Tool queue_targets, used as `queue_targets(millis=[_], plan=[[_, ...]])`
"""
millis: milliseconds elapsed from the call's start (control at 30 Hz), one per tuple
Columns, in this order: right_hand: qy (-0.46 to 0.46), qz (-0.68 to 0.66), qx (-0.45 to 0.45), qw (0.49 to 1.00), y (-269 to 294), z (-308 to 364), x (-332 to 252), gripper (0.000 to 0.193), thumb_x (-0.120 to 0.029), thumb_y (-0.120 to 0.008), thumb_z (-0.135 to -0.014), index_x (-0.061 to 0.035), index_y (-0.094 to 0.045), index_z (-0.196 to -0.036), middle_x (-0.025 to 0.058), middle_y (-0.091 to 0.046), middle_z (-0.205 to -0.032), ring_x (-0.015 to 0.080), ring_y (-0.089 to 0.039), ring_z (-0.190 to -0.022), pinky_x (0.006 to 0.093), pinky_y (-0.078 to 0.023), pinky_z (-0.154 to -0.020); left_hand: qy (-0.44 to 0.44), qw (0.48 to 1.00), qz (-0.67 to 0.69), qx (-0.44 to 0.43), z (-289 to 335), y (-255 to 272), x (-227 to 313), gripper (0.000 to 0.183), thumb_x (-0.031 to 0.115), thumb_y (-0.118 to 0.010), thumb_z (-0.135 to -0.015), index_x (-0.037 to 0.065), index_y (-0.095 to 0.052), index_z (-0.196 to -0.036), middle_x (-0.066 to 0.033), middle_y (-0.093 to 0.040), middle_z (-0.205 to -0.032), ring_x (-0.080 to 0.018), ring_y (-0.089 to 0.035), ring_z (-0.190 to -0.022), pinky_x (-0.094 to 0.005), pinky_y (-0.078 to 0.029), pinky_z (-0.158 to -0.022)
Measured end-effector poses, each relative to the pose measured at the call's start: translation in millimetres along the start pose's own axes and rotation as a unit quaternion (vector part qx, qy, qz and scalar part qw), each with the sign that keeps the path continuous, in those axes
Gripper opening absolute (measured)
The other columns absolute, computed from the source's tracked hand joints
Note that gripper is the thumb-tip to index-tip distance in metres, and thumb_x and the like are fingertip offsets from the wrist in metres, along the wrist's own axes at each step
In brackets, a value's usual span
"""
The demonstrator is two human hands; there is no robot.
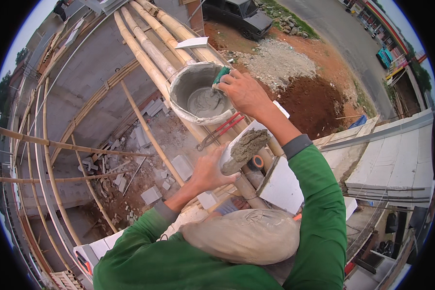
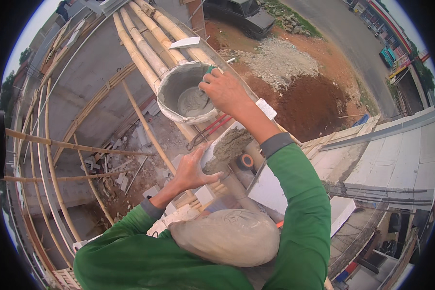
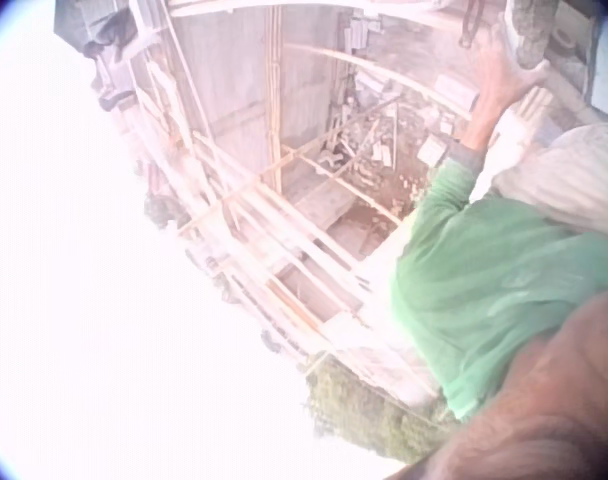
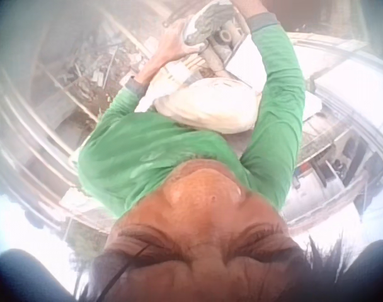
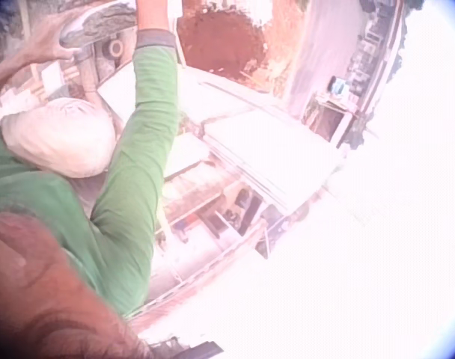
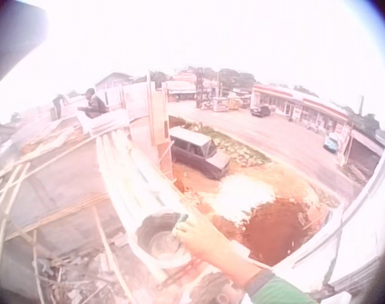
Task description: The person lays white concrete blocks on a bamboo scaffold, using a hammer to split blocks and a trowel to apply mortar. The person positions blocks, applies mortar, and taps them into place to build a wall section.
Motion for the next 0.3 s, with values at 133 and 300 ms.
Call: queue_targets(millis=[133, 300], plan=[[0.075, 0.178, -0.165, 0.967, -114.7, -40.0, -20.5, 0.025, -0.020, -0.062, -0.101, -0.0163, -0.074, -0.123, -0.0002, -0.069, -0.135, 0.0248, -0.054, -0.135, 0.0486, -0.040, -0.112, 0.005, 1.000, 0.002, -0.024, -1.7, -1.3, -2.7, 0.108, 0.048, -0.091, -0.072, -0.001, -0.047, -0.158, -0.0288, -0.071, -0.130, -0.0442, -0.075, -0.109, -0.0495, -0.060, -0.094], [0.094, 0.260, -0.403, 0.872, -178.5, -50.6, 4.2, 0.036, -0.027, -0.065, -0.100, -0.0139, -0.076, -0.132, 0.0037, -0.065, -0.145, 0.0278, -0.041, -0.150, 0.0511, -0.039, -0.113, -0.011, 1.000, -0.019, -0.021, -2.6, -5.4, -11.5, 0.111, 0.051, -0.091, -0.073, 0.001, -0.045, -0.161, -0.0281, -0.069, -0.137, -0.0412, -0.075, -0.114, -0.0487, -0.058, -0.102]])
Point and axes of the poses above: each hand's wrist, its own z-axis away from the middle knuckle, its own y-axis out of the back of the hand, x = y × z, the point moved 9 cm from there along -z, towards the middle knuckle
